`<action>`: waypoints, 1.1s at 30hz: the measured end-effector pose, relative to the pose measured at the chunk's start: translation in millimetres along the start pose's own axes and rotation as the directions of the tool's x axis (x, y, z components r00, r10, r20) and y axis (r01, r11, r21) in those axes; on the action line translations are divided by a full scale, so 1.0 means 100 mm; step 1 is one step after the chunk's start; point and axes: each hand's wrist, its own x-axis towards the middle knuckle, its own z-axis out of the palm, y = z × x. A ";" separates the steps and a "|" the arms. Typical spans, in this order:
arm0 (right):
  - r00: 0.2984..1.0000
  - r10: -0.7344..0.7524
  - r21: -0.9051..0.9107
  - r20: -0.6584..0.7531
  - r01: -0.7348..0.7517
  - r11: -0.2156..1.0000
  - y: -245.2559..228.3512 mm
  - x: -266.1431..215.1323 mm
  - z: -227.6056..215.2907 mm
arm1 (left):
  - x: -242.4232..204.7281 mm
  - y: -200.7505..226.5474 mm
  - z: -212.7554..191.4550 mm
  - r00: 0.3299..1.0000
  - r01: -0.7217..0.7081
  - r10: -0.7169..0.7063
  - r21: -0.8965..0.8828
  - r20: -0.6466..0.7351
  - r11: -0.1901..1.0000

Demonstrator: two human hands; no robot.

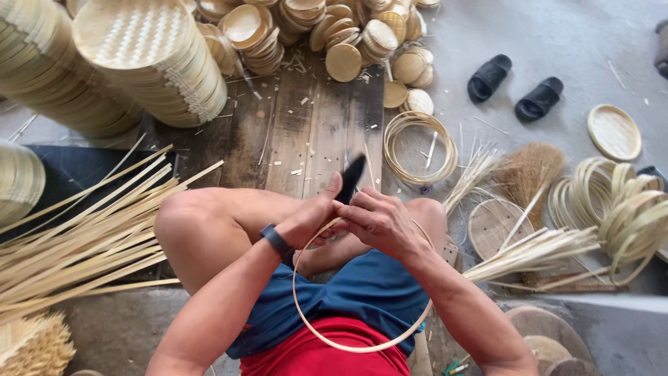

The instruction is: The person constructs circular bamboo frames by bending strips into rings, trimming them with scissors, and securing the overlapping ends with thin binding material.

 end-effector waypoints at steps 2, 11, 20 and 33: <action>0.999 0.034 -0.023 -0.012 -0.034 0.999 0.01 0.01 0.03 | 0.03 0.00 0.04 0.989 -0.049 0.064 0.110 -0.130 0.993; 0.984 0.092 -0.129 -0.152 -0.112 0.985 0.18 0.06 0.27 | 0.13 0.06 0.02 0.948 -0.138 0.147 0.052 -0.282 0.989; 0.810 0.585 -0.207 -0.045 -0.581 0.787 0.86 0.03 0.41 | 0.54 0.08 -0.72 0.904 -0.210 0.231 0.096 -0.359 0.973; 0.608 0.794 0.292 0.014 -0.762 0.578 1.73 -0.86 0.95 | 1.04 -0.03 -1.21 0.859 -0.278 0.258 0.020 -0.443 0.960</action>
